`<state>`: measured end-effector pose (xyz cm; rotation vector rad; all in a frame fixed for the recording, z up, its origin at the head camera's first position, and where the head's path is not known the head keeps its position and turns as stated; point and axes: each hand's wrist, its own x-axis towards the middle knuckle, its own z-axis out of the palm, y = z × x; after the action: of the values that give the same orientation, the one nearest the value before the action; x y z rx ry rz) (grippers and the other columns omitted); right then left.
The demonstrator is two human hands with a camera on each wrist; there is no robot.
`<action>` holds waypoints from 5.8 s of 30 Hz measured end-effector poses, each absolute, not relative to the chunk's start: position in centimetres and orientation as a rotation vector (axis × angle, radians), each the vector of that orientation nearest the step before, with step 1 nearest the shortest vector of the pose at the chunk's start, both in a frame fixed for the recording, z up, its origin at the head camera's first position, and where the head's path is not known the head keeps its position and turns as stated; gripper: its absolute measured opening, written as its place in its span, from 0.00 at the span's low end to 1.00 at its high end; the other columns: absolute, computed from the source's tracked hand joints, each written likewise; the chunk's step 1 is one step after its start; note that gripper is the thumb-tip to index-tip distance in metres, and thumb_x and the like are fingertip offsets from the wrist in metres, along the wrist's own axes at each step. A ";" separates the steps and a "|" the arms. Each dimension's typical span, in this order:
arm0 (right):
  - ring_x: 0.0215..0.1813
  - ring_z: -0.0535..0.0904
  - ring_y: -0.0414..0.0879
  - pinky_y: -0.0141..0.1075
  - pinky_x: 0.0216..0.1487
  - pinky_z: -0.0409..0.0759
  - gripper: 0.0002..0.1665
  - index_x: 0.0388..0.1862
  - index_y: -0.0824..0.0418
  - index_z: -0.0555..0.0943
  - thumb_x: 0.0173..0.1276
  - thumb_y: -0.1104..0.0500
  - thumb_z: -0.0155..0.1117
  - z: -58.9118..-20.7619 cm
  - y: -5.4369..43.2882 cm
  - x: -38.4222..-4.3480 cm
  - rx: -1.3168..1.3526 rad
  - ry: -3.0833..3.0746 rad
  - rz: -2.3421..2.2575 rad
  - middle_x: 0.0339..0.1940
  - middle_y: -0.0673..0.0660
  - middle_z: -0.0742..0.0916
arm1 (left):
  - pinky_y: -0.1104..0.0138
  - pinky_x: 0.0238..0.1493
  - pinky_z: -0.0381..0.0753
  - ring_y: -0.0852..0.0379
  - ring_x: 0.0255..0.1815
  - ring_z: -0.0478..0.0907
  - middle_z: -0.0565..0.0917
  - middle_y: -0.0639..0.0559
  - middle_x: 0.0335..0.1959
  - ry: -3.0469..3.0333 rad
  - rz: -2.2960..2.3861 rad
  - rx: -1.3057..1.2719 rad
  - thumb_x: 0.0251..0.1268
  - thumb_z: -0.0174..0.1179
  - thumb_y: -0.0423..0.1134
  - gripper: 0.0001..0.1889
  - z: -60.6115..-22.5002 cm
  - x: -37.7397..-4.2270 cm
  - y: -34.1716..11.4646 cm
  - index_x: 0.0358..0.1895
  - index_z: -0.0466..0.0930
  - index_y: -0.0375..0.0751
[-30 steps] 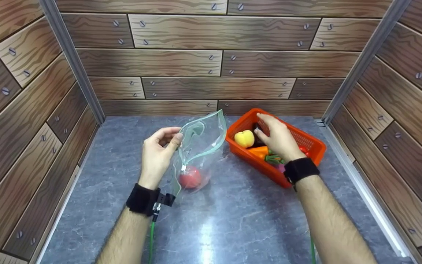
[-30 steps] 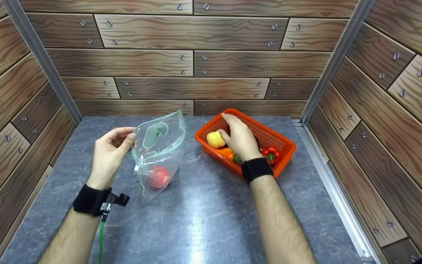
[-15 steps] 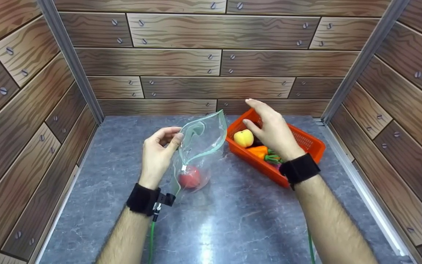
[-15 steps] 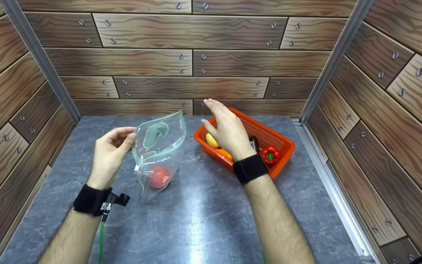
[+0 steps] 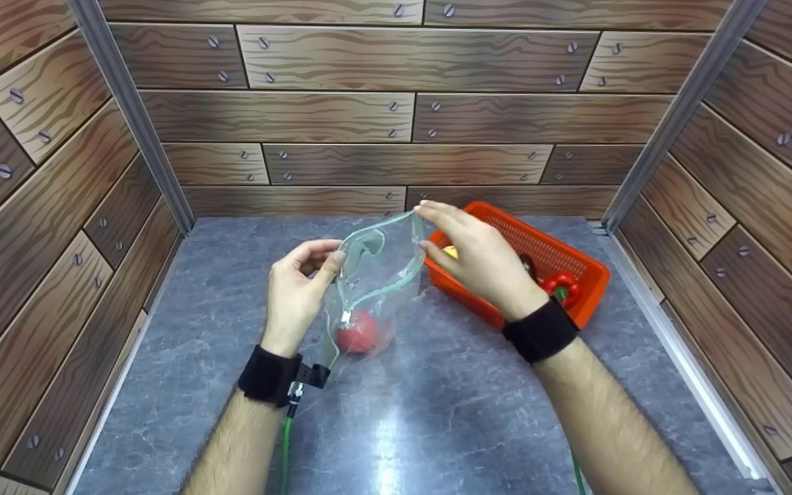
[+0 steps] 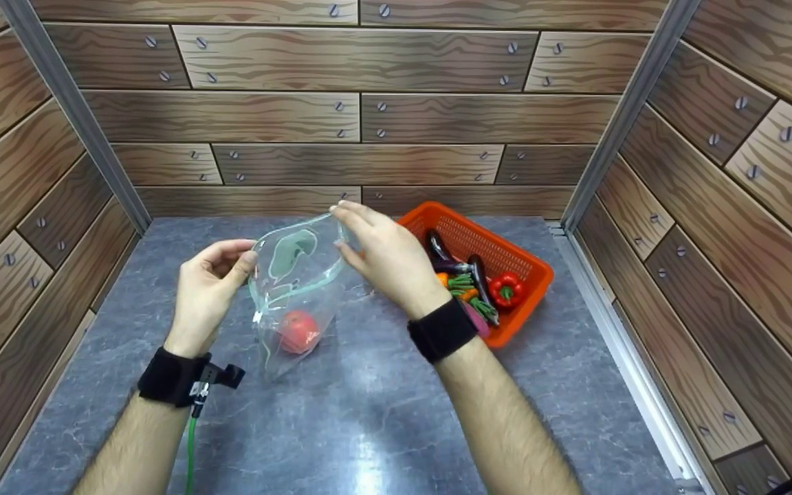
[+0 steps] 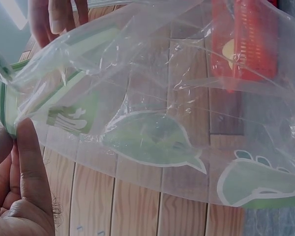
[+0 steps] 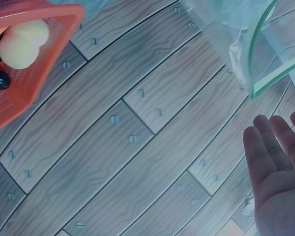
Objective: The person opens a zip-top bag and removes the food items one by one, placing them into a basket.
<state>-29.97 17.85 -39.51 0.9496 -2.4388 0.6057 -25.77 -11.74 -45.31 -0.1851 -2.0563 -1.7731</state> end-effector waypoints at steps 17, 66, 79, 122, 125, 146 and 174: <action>0.68 0.95 0.57 0.52 0.69 0.95 0.21 0.72 0.59 0.91 0.87 0.54 0.76 -41.7 13.8 -29.2 1.071 -2.404 0.462 0.69 0.60 0.96 | 0.74 0.41 0.88 0.62 0.37 0.89 0.96 0.43 0.44 -2.056 -1.803 -0.202 0.81 0.79 0.40 0.12 -45.5 -25.3 -11.7 0.59 0.96 0.40; 0.43 0.92 0.61 0.59 0.48 0.95 0.05 0.44 0.65 0.90 0.79 0.71 0.69 -50.5 7.7 -31.3 1.109 -3.056 0.317 0.40 0.64 0.93 | 0.75 0.44 0.90 0.62 0.40 0.91 0.97 0.40 0.47 -2.106 -1.783 -0.174 0.81 0.78 0.38 0.12 -47.7 -25.0 -11.9 0.60 0.96 0.38; 0.38 0.86 0.55 0.61 0.48 0.95 0.04 0.43 0.67 0.85 0.73 0.73 0.69 -53.9 7.5 -31.8 1.192 -3.053 0.410 0.41 0.68 0.93 | 0.74 0.46 0.89 0.62 0.41 0.90 0.97 0.39 0.47 -2.145 -1.794 -0.161 0.81 0.77 0.36 0.11 -49.4 -25.2 -12.0 0.59 0.96 0.36; 0.46 0.94 0.62 0.59 0.47 0.97 0.17 0.56 0.63 0.86 0.72 0.61 0.81 -55.0 9.0 -31.3 1.083 -2.894 0.379 0.47 0.64 0.93 | 0.74 0.45 0.91 0.61 0.42 0.91 0.97 0.42 0.49 -2.219 -1.798 -0.127 0.83 0.76 0.38 0.11 -51.5 -25.1 -11.6 0.60 0.96 0.40; 0.49 0.94 0.61 0.57 0.52 0.97 0.26 0.63 0.62 0.86 0.72 0.57 0.85 -53.8 9.3 -31.3 1.094 -2.890 0.410 0.50 0.63 0.93 | 0.71 0.46 0.94 0.57 0.43 0.93 0.97 0.39 0.49 -2.204 -1.821 -0.137 0.84 0.75 0.38 0.12 -51.5 -25.1 -11.6 0.61 0.95 0.38; 0.63 0.92 0.55 0.50 0.66 0.94 0.45 0.78 0.56 0.81 0.65 0.51 0.92 -48.1 12.2 -31.4 1.142 -2.822 0.565 0.66 0.61 0.94 | 0.28 0.95 0.60 0.28 0.95 0.64 0.72 0.37 0.92 -2.497 -1.257 -0.293 0.79 0.76 0.40 0.41 -57.3 -27.1 -15.2 0.90 0.72 0.40; 0.72 0.92 0.60 0.58 0.77 0.90 0.49 0.82 0.61 0.79 0.66 0.58 0.94 -45.9 21.2 -32.0 0.879 -2.684 1.010 0.75 0.63 0.89 | 0.46 0.64 0.91 0.44 0.57 0.91 0.96 0.45 0.53 -2.476 -1.164 -0.357 0.77 0.79 0.36 0.10 -59.8 -28.0 -16.5 0.55 0.94 0.39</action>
<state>-31.95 21.21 -45.86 0.8789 -2.6843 1.0096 -28.05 -16.50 -59.80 -0.3571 -2.4765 -1.1642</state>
